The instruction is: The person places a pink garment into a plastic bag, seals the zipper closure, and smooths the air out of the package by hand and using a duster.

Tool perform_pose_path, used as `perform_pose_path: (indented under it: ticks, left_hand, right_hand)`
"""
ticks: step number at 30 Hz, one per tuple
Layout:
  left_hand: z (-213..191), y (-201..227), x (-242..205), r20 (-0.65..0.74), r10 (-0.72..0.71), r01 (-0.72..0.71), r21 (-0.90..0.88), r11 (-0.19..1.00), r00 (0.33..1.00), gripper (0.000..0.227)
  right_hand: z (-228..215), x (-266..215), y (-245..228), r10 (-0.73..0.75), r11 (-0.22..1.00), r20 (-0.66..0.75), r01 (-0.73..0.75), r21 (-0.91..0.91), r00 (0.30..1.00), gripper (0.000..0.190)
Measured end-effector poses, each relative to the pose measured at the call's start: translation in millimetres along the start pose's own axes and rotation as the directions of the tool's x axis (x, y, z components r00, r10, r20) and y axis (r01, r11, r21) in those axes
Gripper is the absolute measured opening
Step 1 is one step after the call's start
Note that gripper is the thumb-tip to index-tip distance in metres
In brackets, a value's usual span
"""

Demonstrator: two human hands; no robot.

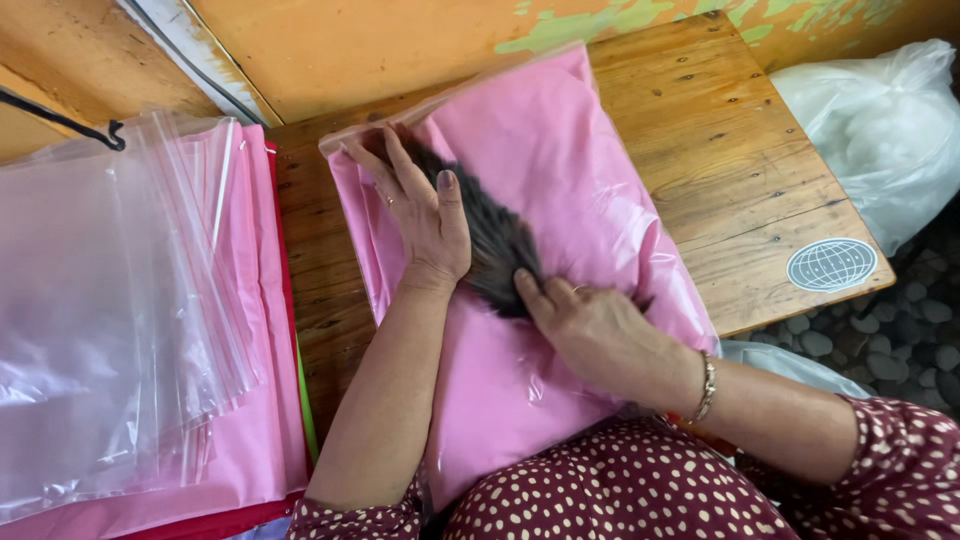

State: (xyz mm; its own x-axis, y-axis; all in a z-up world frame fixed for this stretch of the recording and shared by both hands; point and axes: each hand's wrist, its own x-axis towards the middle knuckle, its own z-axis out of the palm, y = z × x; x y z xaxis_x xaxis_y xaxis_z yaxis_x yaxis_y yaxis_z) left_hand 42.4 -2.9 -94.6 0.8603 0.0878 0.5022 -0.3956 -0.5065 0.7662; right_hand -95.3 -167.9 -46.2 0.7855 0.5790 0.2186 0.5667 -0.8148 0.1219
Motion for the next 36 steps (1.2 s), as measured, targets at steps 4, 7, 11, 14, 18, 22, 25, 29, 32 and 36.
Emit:
perform_pose_path:
  ticks: [4, 7, 11, 14, 18, 22, 25, 29, 32, 36]
  left_hand:
    - [3.3, 6.6, -0.7, 0.053, 0.040, -0.045, 0.089, 0.995, 0.998, 0.077]
    - [1.4, 22.1, 1.0, 0.262, -0.031, -0.065, 0.350, 0.935, 0.965, 0.074]
    - [-0.8, 27.1, 6.3, 0.429, -0.157, -0.066, 0.461, 0.885, 0.890, 0.079]
    - [-0.1, 20.0, 7.4, 0.445, -0.179, -0.069, 0.486, 0.871, 0.877, 0.080]
    - [-2.6, 6.6, 7.3, 0.301, -0.010, -0.123, 0.419, 0.899, 0.954, 0.070]
    - [-23.5, -3.2, 29.2, 0.088, -0.093, 0.037, 0.501, 0.865, 0.992, 0.063]
    - [-30.1, -11.7, 42.1, -0.077, -0.333, 0.338, 0.360, 0.870, 0.940, 0.070]
    - [-23.9, -35.2, 59.2, -0.058, -0.581, 0.555, 0.386, 0.736, 0.812, 0.104]
    - [-21.3, -61.2, 67.8, -0.102, -0.628, 0.604, 0.429, 0.672, 0.771, 0.104]
    - [-51.8, -9.3, 85.2, -0.060, -0.760, 0.725, 0.357, 0.590, 0.648, 0.104]
  right_hand:
    - [-5.0, 6.9, 53.9, 0.251, 0.968, 0.147, -0.248, -0.042, 0.957, 0.055]
    - [10.2, -2.3, 79.2, 0.433, 0.893, 0.307, -0.450, -0.017, 0.847, 0.057]
    - [2.6, -1.5, 47.5, 0.286, 0.938, 0.324, -0.333, 0.099, 0.902, 0.063]
    - [-6.6, 2.7, 53.8, 0.273, 0.940, 0.331, -0.324, 0.110, 0.903, 0.063]
    - [-16.2, 0.9, 106.7, 0.455, 0.878, 0.336, -0.478, -0.016, 0.825, 0.060]
    - [11.4, -29.0, 155.0, 0.547, 0.831, 0.361, -0.540, -0.133, 0.755, 0.063]
    - [19.2, -43.0, 162.9, 0.567, 0.824, 0.227, -0.543, -0.162, 0.792, 0.055]
    - [12.8, -22.0, 144.9, 0.511, 0.847, 0.051, -0.492, -0.204, 0.858, 0.053]
    - [18.2, 9.5, 125.7, 0.339, 0.929, -0.079, -0.346, -0.132, 0.938, 0.045]
    - [48.1, 45.0, 120.8, 0.131, 0.988, -0.065, -0.125, 0.086, 0.989, 0.046]
